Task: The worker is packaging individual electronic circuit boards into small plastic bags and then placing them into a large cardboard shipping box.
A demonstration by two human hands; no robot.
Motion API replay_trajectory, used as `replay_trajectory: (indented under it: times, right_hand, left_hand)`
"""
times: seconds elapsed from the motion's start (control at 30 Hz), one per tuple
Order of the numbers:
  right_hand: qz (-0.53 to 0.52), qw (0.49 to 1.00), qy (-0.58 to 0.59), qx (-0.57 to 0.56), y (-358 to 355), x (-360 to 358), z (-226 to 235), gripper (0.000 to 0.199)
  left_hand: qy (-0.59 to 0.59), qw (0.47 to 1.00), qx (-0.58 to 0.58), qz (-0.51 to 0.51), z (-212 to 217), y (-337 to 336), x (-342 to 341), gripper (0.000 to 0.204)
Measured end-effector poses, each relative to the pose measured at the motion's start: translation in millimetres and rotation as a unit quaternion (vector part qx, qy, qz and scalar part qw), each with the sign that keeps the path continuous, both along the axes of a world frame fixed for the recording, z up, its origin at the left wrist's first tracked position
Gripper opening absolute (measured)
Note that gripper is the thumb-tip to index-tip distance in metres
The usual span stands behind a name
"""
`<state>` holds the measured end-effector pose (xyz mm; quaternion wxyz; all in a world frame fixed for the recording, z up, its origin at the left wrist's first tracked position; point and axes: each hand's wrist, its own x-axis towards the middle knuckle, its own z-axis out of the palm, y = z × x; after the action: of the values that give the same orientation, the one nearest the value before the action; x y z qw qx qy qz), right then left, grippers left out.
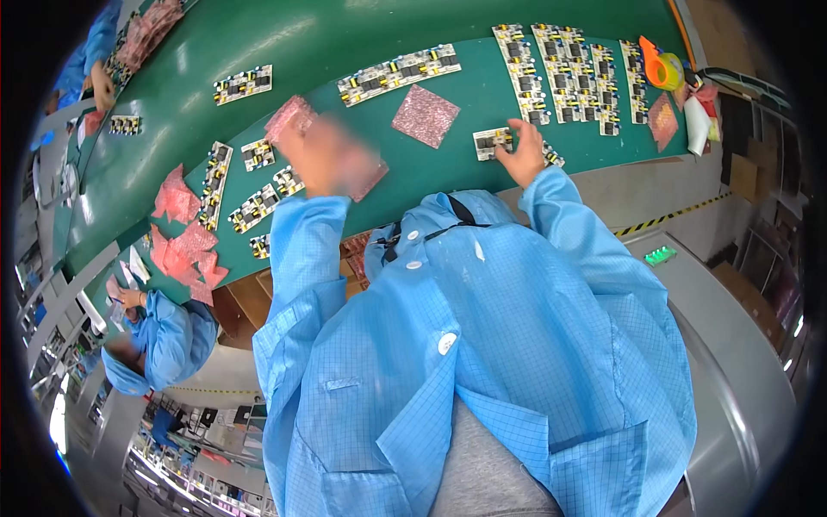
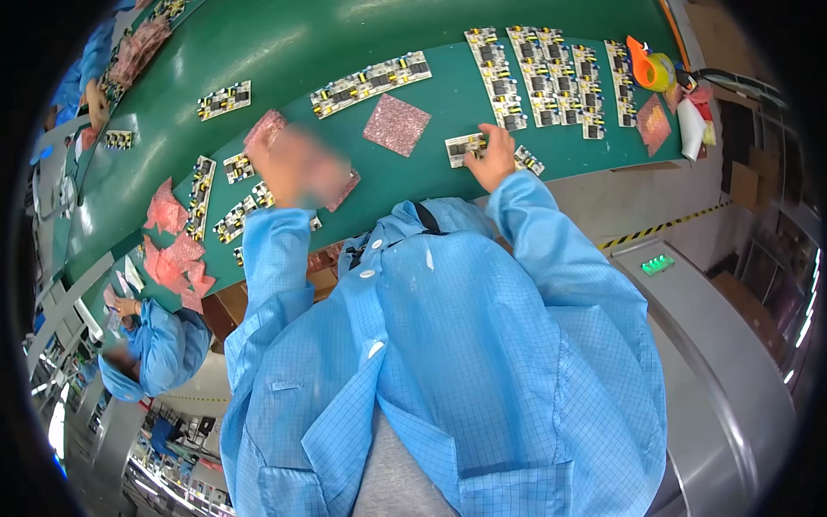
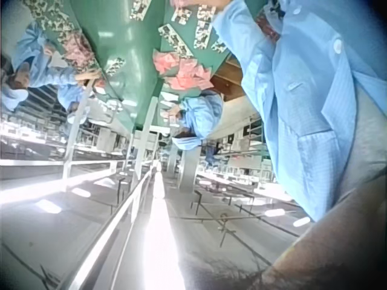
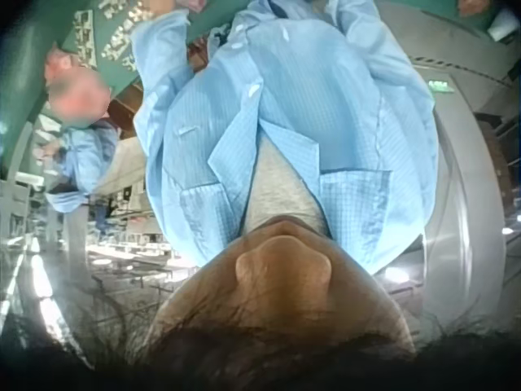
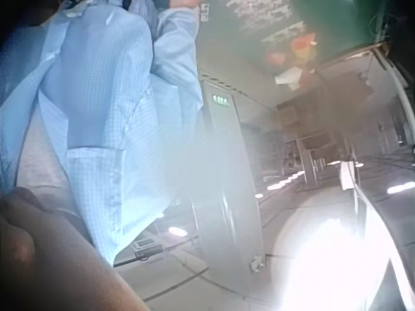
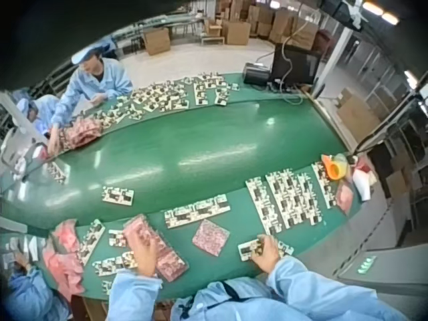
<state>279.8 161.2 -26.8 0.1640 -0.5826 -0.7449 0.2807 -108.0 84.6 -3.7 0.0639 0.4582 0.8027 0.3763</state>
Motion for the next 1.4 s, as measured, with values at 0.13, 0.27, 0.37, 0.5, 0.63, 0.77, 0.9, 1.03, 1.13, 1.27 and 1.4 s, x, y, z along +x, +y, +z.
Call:
replay_trajectory:
  times: [0.13,0.27,0.37,0.5,0.63,0.77,0.9,1.03,1.13,1.27,1.4]
  right_hand:
    - [-0.001,0.987,-0.072,-0.146,-5.6,19.1,-11.8,0.085]
    - [0.015,0.979,-0.072,-0.191,-14.7,11.1,-13.9,0.102]
    - [-0.014,0.966,-0.091,-0.243,-14.3,9.9,-11.1,0.099]
    - [0.038,0.971,-0.104,-0.211,-10.9,16.2,-22.8,0.085]
    - [0.046,0.976,-0.13,-0.167,-12.0,11.7,-19.8,0.075]
    - [0.05,0.979,-0.11,-0.167,-17.1,15.8,-21.9,0.076]
    - [0.055,0.972,-0.093,-0.207,-16.3,9.7,-9.7,0.076]
    - [0.013,0.934,0.106,-0.34,-12.4,26.6,-36.7,0.073]
    - [0.036,0.929,0.171,-0.327,-15.6,25.6,-43.4,0.073]
    - [0.028,0.89,0.282,-0.357,-17.0,22.6,-37.4,0.076]
    - [0.007,0.889,0.267,-0.371,-17.9,21.0,-36.7,0.063]
  left_hand:
    - [-0.056,0.966,-0.014,-0.253,-0.7,14.3,84.7,0.035]
    - [-0.013,0.936,-0.133,-0.326,-28.0,5.3,144.4,0.051]
    - [0.062,0.932,-0.183,-0.306,-39.8,-12.1,153.7,0.056]
    - [0.047,0.929,-0.174,-0.323,-42.4,-22.6,148.5,0.044]
    - [0.025,0.954,-0.086,-0.285,-46.3,-17.3,149.7,0.038]
    - [0.021,0.953,-0.114,-0.282,-46.9,-10.7,155.8,0.04]
    - [0.028,0.956,-0.149,-0.25,-50.2,-14.3,153.6,0.043]
    - [0.044,0.95,-0.161,-0.265,-51.4,-16.9,154.1,0.041]
    - [0.015,0.955,-0.132,-0.264,-57.9,-19.9,149.4,0.035]
    - [-0.011,0.962,-0.118,-0.244,-55.6,-19.2,150.3,0.027]
    - [-0.001,0.963,-0.132,-0.234,-59.7,-20.1,149.0,0.019]
